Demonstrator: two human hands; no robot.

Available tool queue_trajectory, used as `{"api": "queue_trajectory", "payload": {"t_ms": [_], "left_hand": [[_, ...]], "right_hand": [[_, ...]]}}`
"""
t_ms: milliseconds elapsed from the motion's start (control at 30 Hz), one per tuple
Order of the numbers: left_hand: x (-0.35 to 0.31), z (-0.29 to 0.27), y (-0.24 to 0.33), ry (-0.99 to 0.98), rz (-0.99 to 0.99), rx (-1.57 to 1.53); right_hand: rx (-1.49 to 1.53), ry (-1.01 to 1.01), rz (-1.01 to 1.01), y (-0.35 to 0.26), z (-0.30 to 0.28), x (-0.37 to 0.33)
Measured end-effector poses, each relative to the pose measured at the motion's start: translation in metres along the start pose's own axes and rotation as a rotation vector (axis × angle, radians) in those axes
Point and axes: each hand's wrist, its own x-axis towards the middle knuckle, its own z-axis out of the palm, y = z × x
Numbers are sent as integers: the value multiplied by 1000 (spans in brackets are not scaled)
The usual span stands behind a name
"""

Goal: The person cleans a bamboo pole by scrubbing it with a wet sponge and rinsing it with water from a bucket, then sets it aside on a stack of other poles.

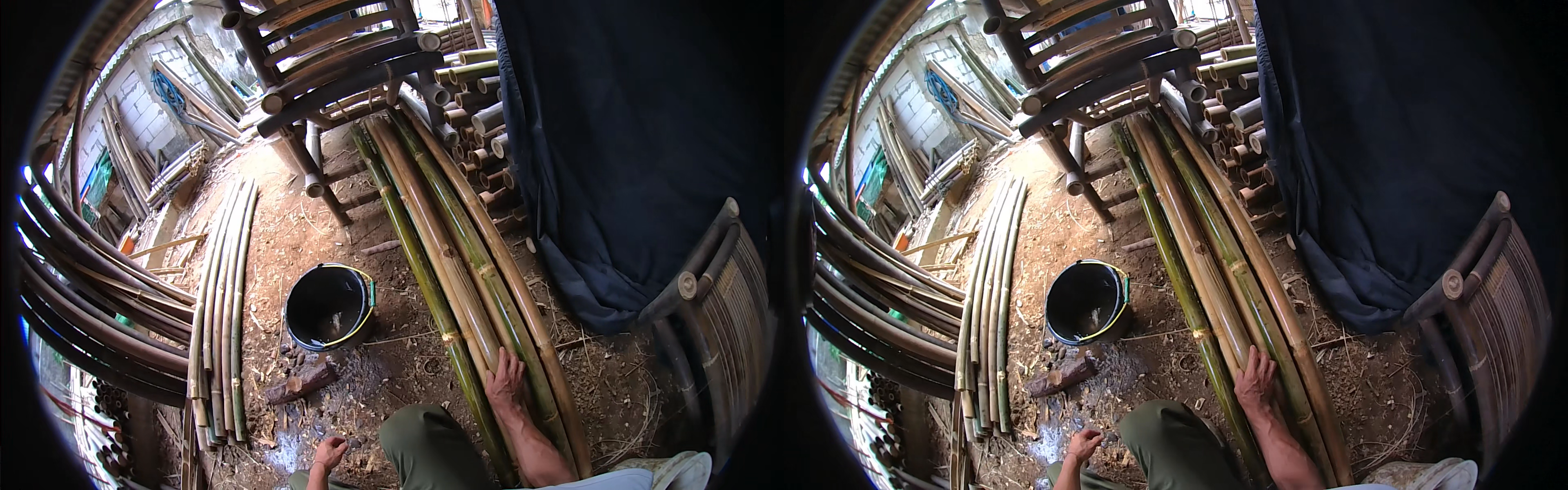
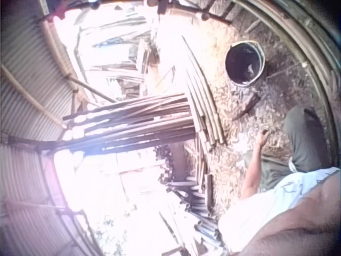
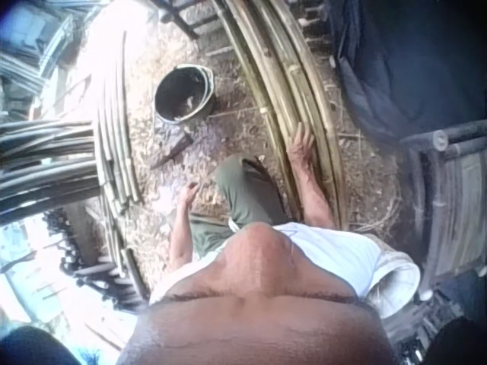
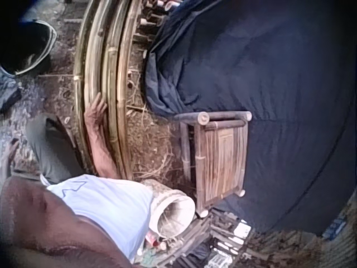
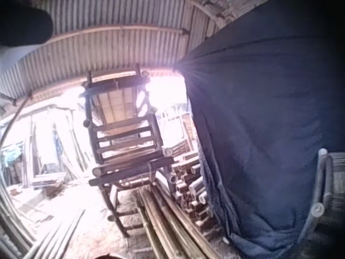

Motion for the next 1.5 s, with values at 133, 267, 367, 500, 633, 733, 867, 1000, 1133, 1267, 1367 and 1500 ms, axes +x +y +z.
{"api": "queue_trajectory", "payload": {"t_ms": [133,267,367,500,633,733,867,1000,1133,1267,1367,1500], "left_hand": [[-5,-1,-32,5,-36,-99],[-4,7,-53,-8,-11,-77],[-7,7,-62,10,8,-132],[-17,5,-72,34,-26,-133],[-27,7,-49,52,-101,-66],[-39,8,-64,93,-127,-116],[-47,9,-76,173,-147,-115],[-35,-49,-63,219,-99,27],[-33,-146,-98,370,-209,-31],[-52,-212,-128,438,-456,303],[-53,-231,-176,518,-558,232],[-35,-232,-261,631,-691,23]], "right_hand": [[255,13,-199,-24,-8,0],[465,-29,-186,-55,-11,-16],[519,-66,-149,-61,-20,-12],[454,-45,-158,-50,-24,4],[215,-19,-132,-20,-16,29],[60,22,-169,-19,-3,43],[-44,23,-101,-27,17,46],[-71,-24,-47,-27,12,51],[-55,0,-174,-39,13,52],[-77,-65,-281,-29,24,60],[-165,34,-436,-12,31,61],[-196,43,-451,-7,41,60]]}}
